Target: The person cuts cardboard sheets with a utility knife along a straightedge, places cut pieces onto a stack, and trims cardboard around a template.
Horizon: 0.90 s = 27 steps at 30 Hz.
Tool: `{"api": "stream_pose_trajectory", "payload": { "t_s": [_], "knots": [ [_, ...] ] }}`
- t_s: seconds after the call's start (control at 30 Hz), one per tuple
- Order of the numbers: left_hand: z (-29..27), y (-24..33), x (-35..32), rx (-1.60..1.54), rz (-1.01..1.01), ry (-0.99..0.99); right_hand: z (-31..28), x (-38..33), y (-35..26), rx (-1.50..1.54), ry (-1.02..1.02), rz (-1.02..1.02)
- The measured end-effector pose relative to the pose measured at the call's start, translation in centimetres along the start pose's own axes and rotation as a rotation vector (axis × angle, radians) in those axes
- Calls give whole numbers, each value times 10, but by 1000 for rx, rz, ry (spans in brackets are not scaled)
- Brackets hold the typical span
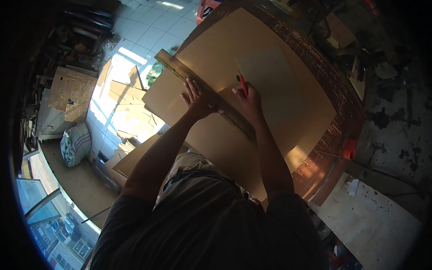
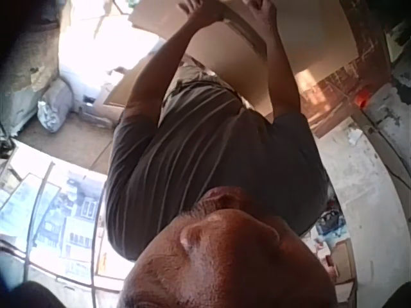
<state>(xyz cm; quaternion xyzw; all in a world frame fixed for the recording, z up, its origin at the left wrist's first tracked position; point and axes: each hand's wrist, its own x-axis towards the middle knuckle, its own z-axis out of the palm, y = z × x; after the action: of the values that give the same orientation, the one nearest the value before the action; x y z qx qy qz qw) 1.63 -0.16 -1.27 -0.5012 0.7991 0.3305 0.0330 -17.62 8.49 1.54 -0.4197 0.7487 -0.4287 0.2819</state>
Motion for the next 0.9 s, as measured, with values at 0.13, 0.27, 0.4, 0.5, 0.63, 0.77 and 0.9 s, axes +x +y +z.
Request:
{"api": "stream_pose_trajectory", "payload": {
  "t_s": [0.13, 0.27, 0.4, 0.5, 0.63, 0.77, 0.9],
  "knots": [
    [-3, 2, 1, 20, 6, -8, -59, -98, 38, -142, 98, 157],
    [2, -6, 9, 74, -18, -32, -90, -183, 60, -402, 207, 18],
    [3, -11, 13, 89, -30, -47, -103, -230, 65, -502, 230, 23],
    [3, -13, 16, 109, -66, -66, -103, -244, 75, -483, 210, 32],
    [4, -9, 18, 155, -69, -70, -101, -250, 87, -463, 229, 11],
    [1, -4, 14, 170, -81, -68, -100, -251, 97, -492, 202, -9],
    [1, -8, 16, 199, -90, -71, -99, -250, 96, -510, 182, -26]
  ]
}}
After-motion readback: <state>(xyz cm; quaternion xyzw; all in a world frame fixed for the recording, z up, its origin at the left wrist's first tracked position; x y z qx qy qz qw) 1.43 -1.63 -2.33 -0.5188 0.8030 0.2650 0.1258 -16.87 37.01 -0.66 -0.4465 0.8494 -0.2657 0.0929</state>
